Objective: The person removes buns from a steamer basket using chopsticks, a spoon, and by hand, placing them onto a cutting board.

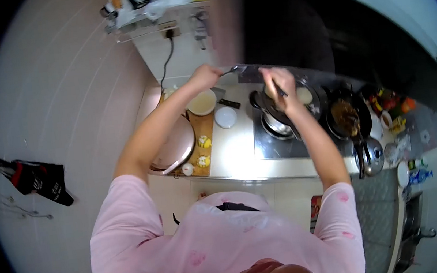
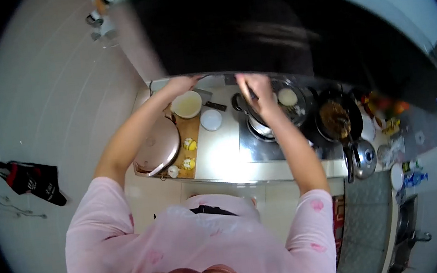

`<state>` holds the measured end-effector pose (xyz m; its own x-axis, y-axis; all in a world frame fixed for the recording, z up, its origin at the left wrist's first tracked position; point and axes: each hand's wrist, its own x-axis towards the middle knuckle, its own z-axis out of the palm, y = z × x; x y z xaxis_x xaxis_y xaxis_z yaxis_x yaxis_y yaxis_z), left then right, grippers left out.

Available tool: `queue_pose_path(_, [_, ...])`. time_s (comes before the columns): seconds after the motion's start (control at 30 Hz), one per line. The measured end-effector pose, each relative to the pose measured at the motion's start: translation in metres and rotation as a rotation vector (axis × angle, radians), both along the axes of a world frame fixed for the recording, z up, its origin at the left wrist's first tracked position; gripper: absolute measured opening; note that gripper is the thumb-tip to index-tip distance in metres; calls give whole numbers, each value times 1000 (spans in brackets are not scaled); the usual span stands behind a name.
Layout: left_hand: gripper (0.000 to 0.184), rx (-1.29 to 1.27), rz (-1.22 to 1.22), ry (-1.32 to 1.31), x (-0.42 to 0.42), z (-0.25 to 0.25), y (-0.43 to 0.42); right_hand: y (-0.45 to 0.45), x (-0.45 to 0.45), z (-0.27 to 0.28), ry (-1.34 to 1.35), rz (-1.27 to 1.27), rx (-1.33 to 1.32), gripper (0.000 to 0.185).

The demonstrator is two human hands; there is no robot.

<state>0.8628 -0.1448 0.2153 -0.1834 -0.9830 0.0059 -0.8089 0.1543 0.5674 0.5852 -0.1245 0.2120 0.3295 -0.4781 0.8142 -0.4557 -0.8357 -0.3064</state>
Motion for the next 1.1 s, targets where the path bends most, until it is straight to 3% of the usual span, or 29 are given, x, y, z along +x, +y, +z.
queue_pose_path(0.03, [32, -38, 9, 39, 44, -11, 7, 1, 34, -7, 27, -31, -7, 15])
queue_pose_path(0.1, [33, 50, 245, 240, 110, 15, 58, 14, 104, -4, 28, 18, -13, 13])
queue_pose_path(0.23, [33, 52, 391, 323, 250, -34, 105, 22, 238, -20, -32, 196, 33, 13])
queue_pose_path(0.4, [33, 125, 621, 531, 337, -83, 183, -10, 345, -91, 38, 181, 214, 16])
queue_pose_path(0.63, [32, 200, 764, 713, 405, -157, 249, -44, 406, -153, -371, -281, 729, 38])
queue_pose_path(0.8, [32, 260, 817, 779, 414, -170, 258, -66, 426, -178, -650, -559, 955, 46])
queue_pose_path(0.9, [33, 317, 840, 838, 411, -169, 251, -73, 433, -184, -666, -652, 1102, 44])
queue_pose_path(1.1, [31, 362, 782, 822, 404, -152, 230, -69, 422, -171, -539, -486, 1146, 35])
